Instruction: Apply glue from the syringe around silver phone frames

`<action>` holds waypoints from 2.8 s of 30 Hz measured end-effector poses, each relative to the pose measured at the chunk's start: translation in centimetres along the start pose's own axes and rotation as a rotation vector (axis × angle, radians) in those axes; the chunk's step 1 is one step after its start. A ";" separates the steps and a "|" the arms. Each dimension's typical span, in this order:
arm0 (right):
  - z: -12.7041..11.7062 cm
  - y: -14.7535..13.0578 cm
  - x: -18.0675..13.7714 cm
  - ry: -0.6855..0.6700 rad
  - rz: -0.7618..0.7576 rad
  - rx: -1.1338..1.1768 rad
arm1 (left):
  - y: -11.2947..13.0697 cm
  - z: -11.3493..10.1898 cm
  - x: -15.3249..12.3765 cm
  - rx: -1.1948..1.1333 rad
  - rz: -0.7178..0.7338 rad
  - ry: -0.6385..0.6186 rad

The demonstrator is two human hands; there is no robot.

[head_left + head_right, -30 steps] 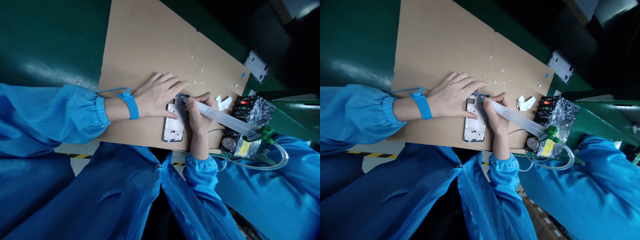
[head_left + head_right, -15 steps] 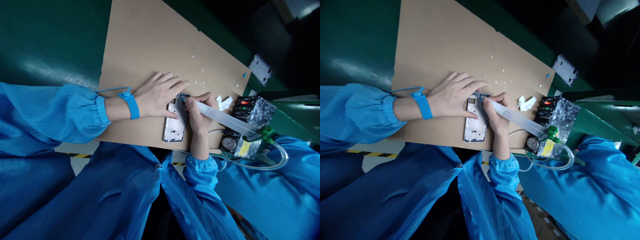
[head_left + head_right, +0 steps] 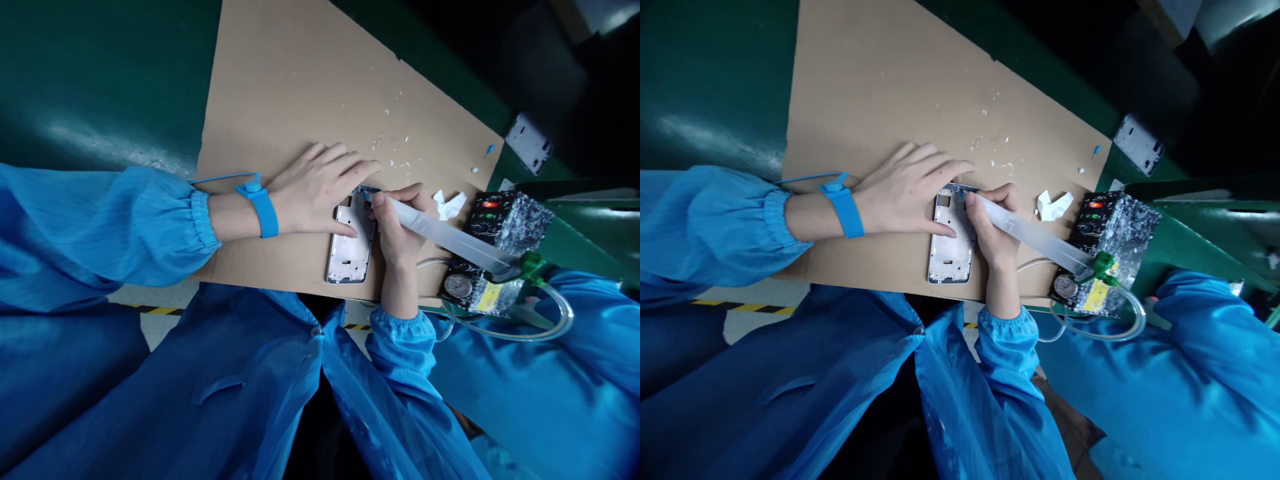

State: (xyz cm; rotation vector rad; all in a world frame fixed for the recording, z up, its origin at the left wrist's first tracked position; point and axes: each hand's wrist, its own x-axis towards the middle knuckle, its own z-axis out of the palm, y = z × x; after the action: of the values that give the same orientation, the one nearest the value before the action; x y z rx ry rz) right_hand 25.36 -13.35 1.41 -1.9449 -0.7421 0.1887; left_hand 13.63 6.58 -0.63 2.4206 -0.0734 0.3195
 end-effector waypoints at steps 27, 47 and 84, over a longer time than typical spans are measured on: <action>0.2 0.0 -0.2 0.007 0.009 0.004 | 0.2 -0.2 0.1 -0.032 -0.023 -0.010; 0.1 -0.1 -0.2 0.014 0.033 0.015 | 0.2 -0.2 0.1 -0.048 -0.030 0.000; -1.1 -1.0 0.7 0.306 0.068 0.402 | -0.3 -6.2 2.1 0.791 -0.548 -0.192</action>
State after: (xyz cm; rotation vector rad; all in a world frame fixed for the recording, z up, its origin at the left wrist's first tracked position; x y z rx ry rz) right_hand 25.98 -13.43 2.92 -1.5688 -0.3992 0.0708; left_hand 14.38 10.81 4.24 3.0907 0.7500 -0.1812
